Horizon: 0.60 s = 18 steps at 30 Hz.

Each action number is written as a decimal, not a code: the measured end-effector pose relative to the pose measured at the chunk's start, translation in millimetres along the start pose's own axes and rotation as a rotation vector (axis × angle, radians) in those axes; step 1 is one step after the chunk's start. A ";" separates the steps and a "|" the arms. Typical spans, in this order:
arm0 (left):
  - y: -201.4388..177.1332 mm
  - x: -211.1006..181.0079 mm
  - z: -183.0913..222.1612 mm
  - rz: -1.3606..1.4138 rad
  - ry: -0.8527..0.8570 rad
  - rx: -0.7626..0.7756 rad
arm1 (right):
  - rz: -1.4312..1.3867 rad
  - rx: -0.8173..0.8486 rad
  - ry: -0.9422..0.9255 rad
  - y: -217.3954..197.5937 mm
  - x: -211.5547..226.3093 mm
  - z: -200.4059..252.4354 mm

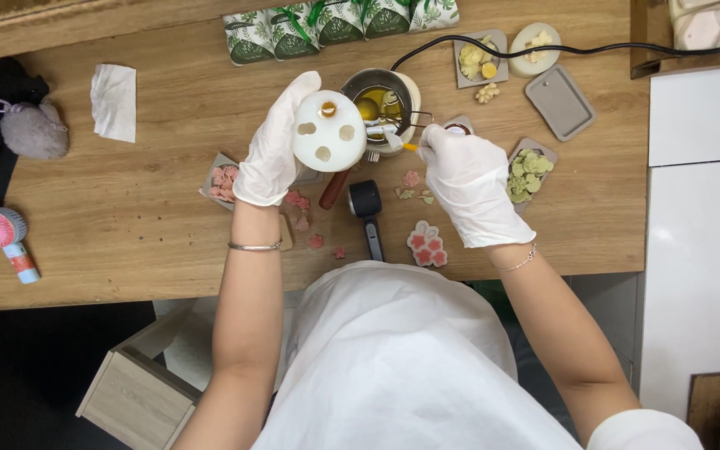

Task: Pouring yellow liquid wax into a silicone mold and scraping edges to create decorative candle inserts.

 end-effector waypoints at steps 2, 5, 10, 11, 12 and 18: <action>2.7 1.5 2.3 -0.025 0.018 0.021 | 0.004 0.012 0.016 -2.1 0.0 2.9; 13.6 1.3 8.5 -0.047 -0.032 -0.018 | -0.005 0.032 0.045 -6.5 0.0 6.2; 13.2 13.1 11.6 -0.020 -0.092 -0.021 | -0.046 0.057 0.087 -11.7 -5.3 13.2; 12.5 13.7 10.5 -0.027 -0.071 0.006 | -0.037 0.069 0.100 -11.2 -7.9 15.1; 11.9 13.8 9.1 -0.036 -0.051 0.033 | -0.030 0.080 0.113 -10.6 -10.3 16.7; 16.4 3.0 20.4 -0.146 0.049 0.198 | -0.607 0.033 0.427 -29.4 -13.0 27.6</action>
Point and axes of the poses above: each hand's wrist, its own z-axis away from the middle knuckle, its own y-axis out of the palm, x = y × z, the point moved 8 cm from there along -z, towards the middle knuckle, and after that the axes turned 4 degrees about -y, right-handed, at the moved point
